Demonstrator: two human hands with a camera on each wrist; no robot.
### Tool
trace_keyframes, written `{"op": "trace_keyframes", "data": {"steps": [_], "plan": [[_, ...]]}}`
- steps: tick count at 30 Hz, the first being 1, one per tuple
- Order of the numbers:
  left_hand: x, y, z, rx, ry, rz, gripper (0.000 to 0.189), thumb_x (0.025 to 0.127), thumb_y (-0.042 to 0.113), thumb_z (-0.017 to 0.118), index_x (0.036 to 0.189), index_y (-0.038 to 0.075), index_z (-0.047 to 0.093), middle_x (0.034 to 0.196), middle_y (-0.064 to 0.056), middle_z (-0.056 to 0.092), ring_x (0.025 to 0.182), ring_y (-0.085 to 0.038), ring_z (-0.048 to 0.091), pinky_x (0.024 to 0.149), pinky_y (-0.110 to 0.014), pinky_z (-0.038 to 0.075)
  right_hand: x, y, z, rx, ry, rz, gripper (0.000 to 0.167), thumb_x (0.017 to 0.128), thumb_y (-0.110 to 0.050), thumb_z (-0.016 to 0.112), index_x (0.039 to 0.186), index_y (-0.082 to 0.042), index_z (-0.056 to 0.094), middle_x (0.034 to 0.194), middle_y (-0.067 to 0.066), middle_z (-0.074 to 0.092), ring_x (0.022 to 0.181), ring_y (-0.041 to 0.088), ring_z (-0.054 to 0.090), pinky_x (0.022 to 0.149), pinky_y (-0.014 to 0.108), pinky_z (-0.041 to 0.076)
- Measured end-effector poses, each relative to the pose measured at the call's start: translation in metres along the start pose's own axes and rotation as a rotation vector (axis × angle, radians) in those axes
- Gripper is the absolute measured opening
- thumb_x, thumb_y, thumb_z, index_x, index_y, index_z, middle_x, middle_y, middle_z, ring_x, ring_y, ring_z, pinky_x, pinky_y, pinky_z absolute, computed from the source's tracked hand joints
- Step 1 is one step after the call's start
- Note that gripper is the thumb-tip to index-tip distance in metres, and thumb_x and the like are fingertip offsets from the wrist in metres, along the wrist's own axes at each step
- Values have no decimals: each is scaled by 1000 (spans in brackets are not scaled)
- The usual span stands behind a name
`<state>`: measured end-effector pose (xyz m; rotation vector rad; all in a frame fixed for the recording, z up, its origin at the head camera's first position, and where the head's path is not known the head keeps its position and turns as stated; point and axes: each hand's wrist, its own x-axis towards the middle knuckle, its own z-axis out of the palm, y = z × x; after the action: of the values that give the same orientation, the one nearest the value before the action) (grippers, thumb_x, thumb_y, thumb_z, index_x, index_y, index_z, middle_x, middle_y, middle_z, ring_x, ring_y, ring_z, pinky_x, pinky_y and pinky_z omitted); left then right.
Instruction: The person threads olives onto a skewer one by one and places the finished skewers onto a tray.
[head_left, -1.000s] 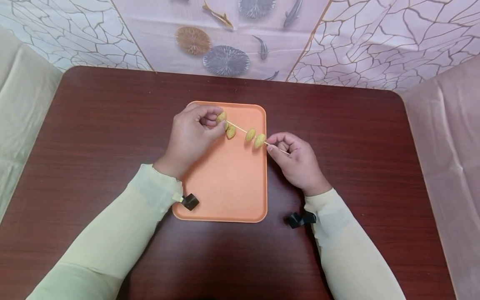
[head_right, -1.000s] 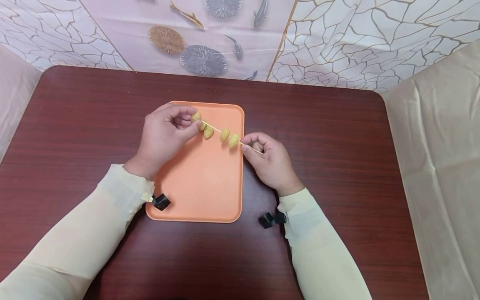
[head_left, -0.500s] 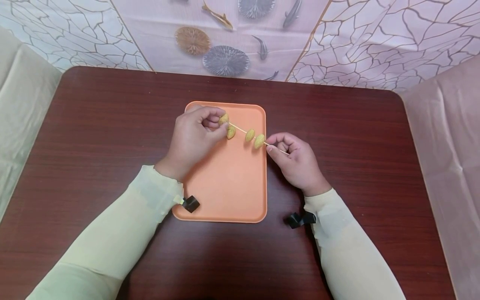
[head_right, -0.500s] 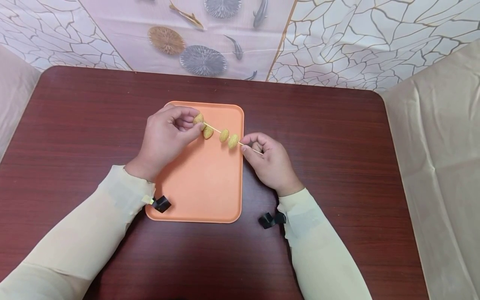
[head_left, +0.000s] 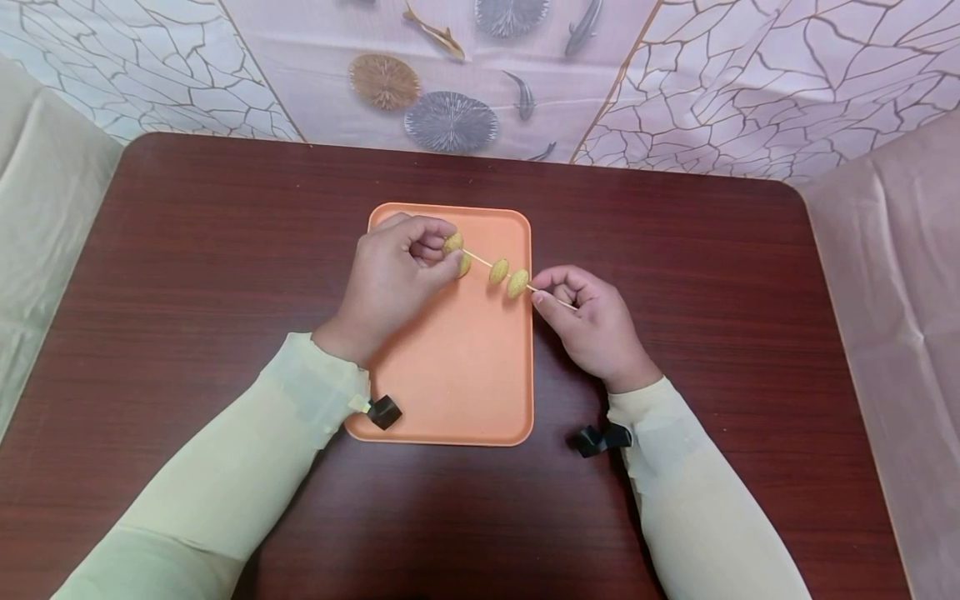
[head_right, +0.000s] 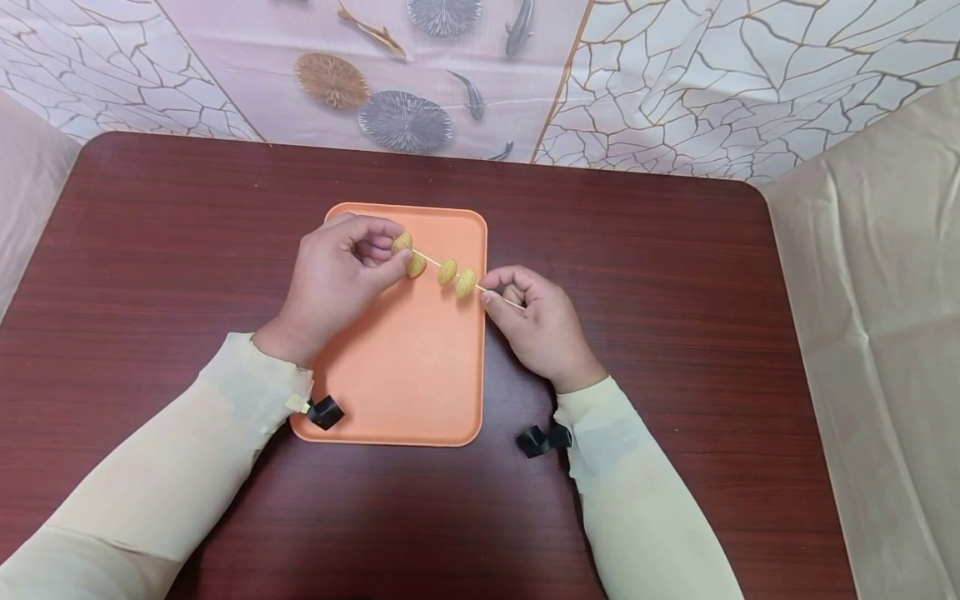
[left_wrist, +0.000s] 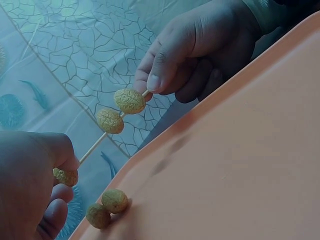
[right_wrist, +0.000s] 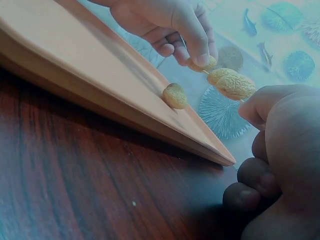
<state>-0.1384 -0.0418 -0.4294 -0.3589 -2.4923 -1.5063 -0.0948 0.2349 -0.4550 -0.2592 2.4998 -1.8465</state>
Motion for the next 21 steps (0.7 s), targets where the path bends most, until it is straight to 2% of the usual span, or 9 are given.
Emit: {"op": "trace_keyframes", "data": {"steps": [9,21], "plan": [[-1,3,2,20,-25,-15,23,91,14,92,112,8,86,101,-5,77,87,-14,79,81,-27,69,0,-2,0,1,-3,-1,10,105,-6,77,114,-3,77,67,-5,43,60,6,39,55,19,31],[-3,5,4,11,-48,-10,22,93,15,90,113,9,84,102,-4,75,88,-13,77,83,-27,68,0,-3,0,3,-7,-3,10,105,-6,76,114,-3,77,66,-5,42,59,7,39,55,19,31]]}}
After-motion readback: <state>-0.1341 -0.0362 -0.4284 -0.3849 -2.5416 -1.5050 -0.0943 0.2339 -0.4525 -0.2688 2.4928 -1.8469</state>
